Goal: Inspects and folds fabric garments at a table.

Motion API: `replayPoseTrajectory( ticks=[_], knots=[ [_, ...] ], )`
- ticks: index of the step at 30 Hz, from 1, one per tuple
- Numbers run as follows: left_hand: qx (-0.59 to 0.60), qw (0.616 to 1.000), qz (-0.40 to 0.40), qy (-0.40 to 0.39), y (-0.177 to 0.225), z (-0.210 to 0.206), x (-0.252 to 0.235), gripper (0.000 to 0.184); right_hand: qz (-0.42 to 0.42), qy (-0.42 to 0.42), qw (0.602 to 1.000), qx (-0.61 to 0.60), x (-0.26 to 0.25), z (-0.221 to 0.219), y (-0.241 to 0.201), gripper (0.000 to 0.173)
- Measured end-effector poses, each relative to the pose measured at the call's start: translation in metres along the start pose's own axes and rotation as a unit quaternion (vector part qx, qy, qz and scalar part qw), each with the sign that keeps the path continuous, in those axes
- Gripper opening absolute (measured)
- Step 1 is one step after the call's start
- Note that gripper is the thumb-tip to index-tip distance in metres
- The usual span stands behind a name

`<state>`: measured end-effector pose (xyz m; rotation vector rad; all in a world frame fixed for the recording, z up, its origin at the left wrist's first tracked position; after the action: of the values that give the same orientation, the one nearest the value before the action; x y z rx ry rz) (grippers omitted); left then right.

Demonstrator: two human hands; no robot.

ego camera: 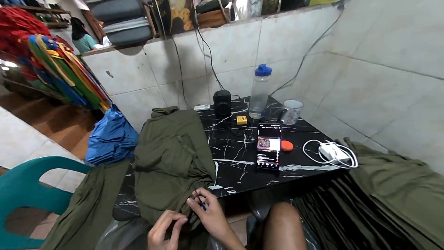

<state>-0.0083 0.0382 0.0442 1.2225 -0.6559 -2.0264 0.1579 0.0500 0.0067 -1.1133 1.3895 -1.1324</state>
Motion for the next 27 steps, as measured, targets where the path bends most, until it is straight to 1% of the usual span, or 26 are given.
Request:
replayPoseTrajectory(
  ticks=[2, 3, 6, 8, 12, 14, 16, 18, 19, 20, 22, 23, 25, 27],
  knots=[
    [-0.029, 0.999, 0.015, 0.035, -0.006, 0.005, 0.002, 0.015, -0.014, -0.013, 1.0, 0.009, 0.002, -0.003, -0.001, 0.033],
    [-0.037, 0.998, 0.023, 0.04, -0.009, 0.005, 0.003, 0.02, -0.021, -0.017, 0.999, 0.019, 0.003, -0.005, -0.001, 0.034],
    [-0.049, 0.998, 0.044, 0.02, -0.01, 0.002, 0.005, 0.04, -0.013, -0.009, 0.998, 0.062, 0.006, -0.008, -0.003, 0.024],
    [-0.04, 0.997, 0.052, 0.03, -0.007, -0.003, 0.006, 0.046, 0.027, 0.014, 0.994, 0.103, 0.008, -0.01, -0.009, 0.024],
    [0.0, 0.993, 0.054, 0.105, 0.001, -0.012, 0.007, 0.046, 0.158, 0.056, 0.965, 0.2, 0.016, -0.013, -0.026, 0.024],
    [0.023, 0.99, 0.051, 0.132, 0.002, -0.016, 0.005, 0.043, 0.198, 0.048, 0.956, 0.209, 0.018, -0.016, -0.027, 0.023],
    [0.066, 0.985, 0.066, 0.146, 0.003, -0.017, 0.002, 0.039, 0.208, 0.034, 0.959, 0.188, 0.019, -0.016, -0.027, 0.019],
    [0.119, 0.978, 0.099, 0.139, 0.004, -0.017, -0.001, 0.041, 0.179, 0.045, 0.969, 0.163, 0.018, -0.014, -0.027, 0.017],
    [0.137, 0.975, 0.116, 0.134, 0.004, -0.018, -0.002, 0.041, 0.155, 0.063, 0.972, 0.162, 0.018, -0.012, -0.027, 0.018],
    [0.148, 0.972, 0.129, 0.132, 0.004, -0.019, -0.002, 0.042, 0.132, 0.084, 0.973, 0.17, 0.018, -0.009, -0.026, 0.021],
    [0.147, 0.969, 0.139, 0.143, 0.002, -0.019, 0.0, 0.039, 0.088, 0.109, 0.968, 0.207, 0.015, -0.004, -0.023, 0.034],
    [0.139, 0.968, 0.141, 0.154, 0.002, -0.019, 0.0, 0.036, 0.056, 0.101, 0.966, 0.23, 0.014, 0.0, -0.021, 0.04],
    [0.139, 0.964, 0.147, 0.173, 0.003, -0.016, 0.0, 0.032, -0.02, 0.041, 0.968, 0.245, 0.011, 0.004, -0.013, 0.054],
    [0.155, 0.96, 0.15, 0.177, 0.005, -0.016, 0.0, 0.028, -0.048, -0.02, 0.976, 0.213, 0.009, 0.002, -0.006, 0.057]
  ],
)
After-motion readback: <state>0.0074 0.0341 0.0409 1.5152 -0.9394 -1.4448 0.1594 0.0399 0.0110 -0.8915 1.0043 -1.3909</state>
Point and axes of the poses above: each hand's wrist, its own x-axis away from the middle knuckle, its own z-axis out of the back of the hand, y = z × x, the point moved 6 cm from there along -x, towards the middle knuckle, and after that the axes turned 5 degrees about x, right-handed, at the moved point
